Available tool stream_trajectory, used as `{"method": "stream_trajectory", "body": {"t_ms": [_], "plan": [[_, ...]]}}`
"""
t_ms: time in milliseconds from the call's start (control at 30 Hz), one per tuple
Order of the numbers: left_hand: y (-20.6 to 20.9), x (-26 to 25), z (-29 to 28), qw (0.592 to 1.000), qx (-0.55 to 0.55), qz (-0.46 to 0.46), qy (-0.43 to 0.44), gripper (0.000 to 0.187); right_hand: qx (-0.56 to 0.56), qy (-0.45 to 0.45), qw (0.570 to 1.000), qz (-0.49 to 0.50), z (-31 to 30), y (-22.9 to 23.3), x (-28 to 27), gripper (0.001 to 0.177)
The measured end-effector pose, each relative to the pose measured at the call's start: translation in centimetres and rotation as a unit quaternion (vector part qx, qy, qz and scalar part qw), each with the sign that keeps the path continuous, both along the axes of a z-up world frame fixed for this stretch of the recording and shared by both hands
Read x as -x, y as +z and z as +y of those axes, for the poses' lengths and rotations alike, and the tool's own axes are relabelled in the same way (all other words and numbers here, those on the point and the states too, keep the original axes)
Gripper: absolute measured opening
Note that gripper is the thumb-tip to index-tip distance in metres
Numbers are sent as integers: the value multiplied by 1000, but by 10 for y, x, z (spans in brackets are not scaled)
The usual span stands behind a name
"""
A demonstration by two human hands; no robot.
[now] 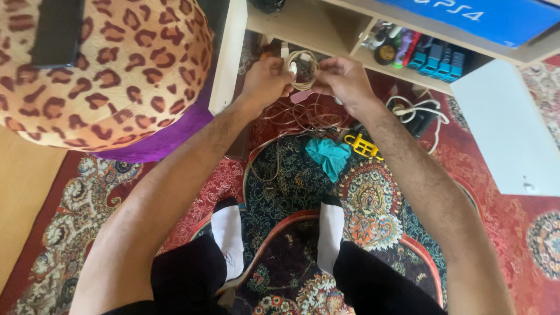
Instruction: The person sits on the floor and organizes items near a low cabinet. They fold a red and a teal cloth, then coil a white USB cable and a black cable, placing them into the cabinet. A yellow toy trumpet and other small items remain on the floor.
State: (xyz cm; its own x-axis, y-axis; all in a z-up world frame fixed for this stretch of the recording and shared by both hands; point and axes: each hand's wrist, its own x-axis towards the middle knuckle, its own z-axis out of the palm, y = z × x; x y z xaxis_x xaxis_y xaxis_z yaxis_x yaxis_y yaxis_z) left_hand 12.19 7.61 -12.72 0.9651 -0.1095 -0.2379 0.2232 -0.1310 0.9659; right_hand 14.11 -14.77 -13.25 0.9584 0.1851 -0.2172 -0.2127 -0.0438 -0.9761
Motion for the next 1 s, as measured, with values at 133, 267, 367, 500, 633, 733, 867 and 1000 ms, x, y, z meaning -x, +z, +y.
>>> {"method": "stream_trajectory", "body": {"t_ms": [133,267,367,500,633,733,867,1000], "plan": [[-28,-26,-4,1000,-3,6,22,38,-41,24,999,6,-1,-26,-31,25],[-51,-52,-4,999,-7,3,32,35,-28,25,999,11,2,-50,-61,27],[-68,-67,-7,999,-8,22,49,37,-12,26,999,39,4,-65,-79,27],[-91,-87,-15,996,8,7,90,43,-27,26,998,47,8,-86,-99,27],[-112,-111,-20,992,-2,2,130,43,-59,11,998,23,18,-103,-121,27],[-128,-130,-20,984,-3,-69,161,41,-33,-18,999,34,27,-112,-143,28],[-149,-158,-19,959,-19,-188,211,34,-92,-28,995,17,38,-124,-170,27],[-162,-181,-20,936,-71,-217,269,35,-115,-45,992,-7,51,-135,-191,30]]}}
